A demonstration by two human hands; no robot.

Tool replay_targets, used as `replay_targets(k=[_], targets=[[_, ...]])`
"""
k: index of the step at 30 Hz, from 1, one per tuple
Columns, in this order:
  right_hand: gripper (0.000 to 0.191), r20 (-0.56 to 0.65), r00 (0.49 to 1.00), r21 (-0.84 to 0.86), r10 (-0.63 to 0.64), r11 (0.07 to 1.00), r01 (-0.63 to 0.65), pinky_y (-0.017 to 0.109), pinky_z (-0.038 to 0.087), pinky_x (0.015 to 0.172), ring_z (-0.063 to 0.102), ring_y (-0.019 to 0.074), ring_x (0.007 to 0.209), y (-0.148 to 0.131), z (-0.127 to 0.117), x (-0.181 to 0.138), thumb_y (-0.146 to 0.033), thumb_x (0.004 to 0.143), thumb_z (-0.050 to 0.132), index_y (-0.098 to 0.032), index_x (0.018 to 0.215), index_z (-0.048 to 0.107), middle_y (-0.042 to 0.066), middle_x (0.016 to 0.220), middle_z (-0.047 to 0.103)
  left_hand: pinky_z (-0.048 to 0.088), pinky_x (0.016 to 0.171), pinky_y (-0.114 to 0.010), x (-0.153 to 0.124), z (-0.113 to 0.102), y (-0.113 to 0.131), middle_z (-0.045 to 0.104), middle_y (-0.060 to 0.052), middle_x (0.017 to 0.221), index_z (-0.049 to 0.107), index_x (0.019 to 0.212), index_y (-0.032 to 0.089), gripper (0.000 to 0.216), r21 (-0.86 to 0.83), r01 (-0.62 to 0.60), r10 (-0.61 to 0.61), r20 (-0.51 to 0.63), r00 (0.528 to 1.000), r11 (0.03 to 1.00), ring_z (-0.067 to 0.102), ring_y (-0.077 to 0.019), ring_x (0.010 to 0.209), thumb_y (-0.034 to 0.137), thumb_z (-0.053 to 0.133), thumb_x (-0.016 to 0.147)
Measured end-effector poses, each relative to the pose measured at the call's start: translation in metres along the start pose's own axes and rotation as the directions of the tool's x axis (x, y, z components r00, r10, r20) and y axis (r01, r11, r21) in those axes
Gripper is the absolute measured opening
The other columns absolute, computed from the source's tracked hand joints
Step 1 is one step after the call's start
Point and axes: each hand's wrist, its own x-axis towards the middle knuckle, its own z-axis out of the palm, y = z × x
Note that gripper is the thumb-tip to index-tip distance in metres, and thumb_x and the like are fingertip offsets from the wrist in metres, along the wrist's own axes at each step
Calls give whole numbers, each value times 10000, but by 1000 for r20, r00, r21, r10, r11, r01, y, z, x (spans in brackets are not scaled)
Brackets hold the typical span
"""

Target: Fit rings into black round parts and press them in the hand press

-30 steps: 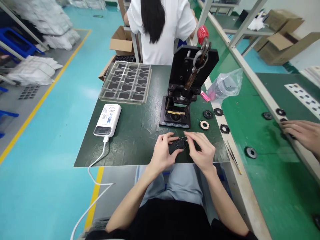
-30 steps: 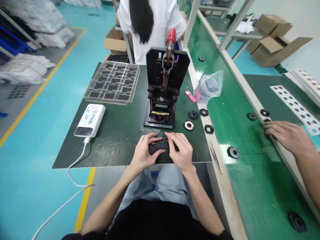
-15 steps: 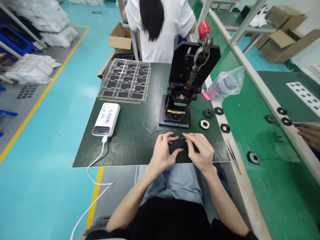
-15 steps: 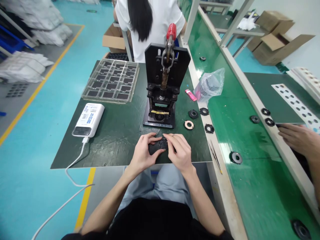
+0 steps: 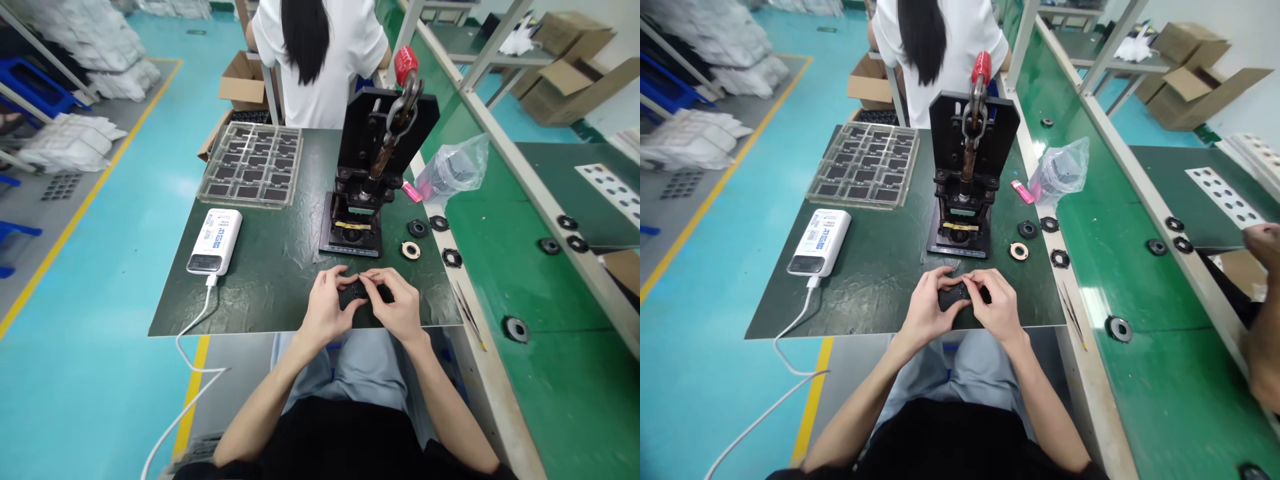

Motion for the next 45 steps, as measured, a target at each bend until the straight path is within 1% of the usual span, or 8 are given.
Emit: replay_targets(k=[15, 18, 20, 22, 26, 31, 36, 45], targets=[[241, 66, 996, 6, 59, 998, -59, 306, 519, 665, 633, 173, 728, 5, 9, 2, -233, 1004, 545, -219, 765, 565, 47, 760, 647, 640, 856, -412, 2, 3, 0, 680, -109, 1204, 564, 1112, 208, 445, 34, -26, 27, -24, 999, 999, 697, -266, 1057, 150, 812, 747], [269, -22, 974, 184, 226, 958, -218, 290, 537, 623, 631, 152, 655, 8, 8, 5, -364, 988, 614, -207, 770, 603, 46, 765, 684, 645, 827, -391, 3, 3, -1, 686, -107, 1184, 576, 1112, 196, 460, 34, -36, 37, -32, 999, 999, 704, -258, 1041, 163, 843, 739], [307, -190, 901, 338, 390, 888, -313, 281, 553, 616, 632, 135, 619, 8, 1, 4, -457, 957, 666, -189, 809, 633, 45, 791, 717, 646, 813, -382, 4, 4, -2, 692, -107, 1186, 587, 1105, 195, 463, 46, -36, 38, -39, 999, 998, 711, -249, 1020, 162, 861, 733], [335, -363, 796, 402, 485, 852, -336, 274, 556, 635, 638, 121, 626, 6, -18, -1, -494, 938, 692, -168, 865, 673, 46, 830, 734, 646, 802, -374, 5, 4, -3, 706, -107, 1184, 591, 1106, 197, 477, 52, -37, 39, -44, 998, 998, 718, -237, 981, 159, 876, 725], [307, -627, 652, 248, 426, 903, -351, 251, 515, 589, 600, 98, 554, 3, -85, -38, -465, 961, 684, -163, 981, 737, -3, 722, 674, 644, 779, -365, 6, 4, -6, 752, -86, 1104, 570, 1153, 208, 533, 29, -22, 24, -41, 999, 999, 719, -201, 839, 188, 891, 728], [399, -763, 558, -39, 326, 838, -544, 390, 640, 781, 762, 218, 754, 18, -173, -118, -570, 935, 658, -172, 949, 682, 92, 859, 765, 637, 776, -369, 7, 2, -7, 781, -82, 1109, 556, 1190, 217, 512, 33, -21, 22, -50, 998, 999, 716, -191, 771, 284, 859, 783], [526, -674, 609, -265, 419, 632, -728, 508, 588, 1029, 764, 326, 1102, 44, -203, -162, -677, 826, 684, -204, 1053, 661, 160, 1165, 783, 626, 772, -376, 13, 0, -7, 797, -83, 1113, 543, 1234, 209, 557, 70, -48, 51, -54, 997, 996, 710, -200, 746, 379, 840, 794], [503, -553, 660, -269, 509, 641, -719, 505, 620, 1018, 751, 336, 1151, 46, -189, -156, -606, 802, 728, -225, 1120, 648, 140, 1235, 768, 622, 773, -385, 13, -2, -3, 797, -89, 1132, 539, 1251, 218, 572, 84, -34, 39, -53, 998, 996, 708, -211, 759, 438, 818, 803]])
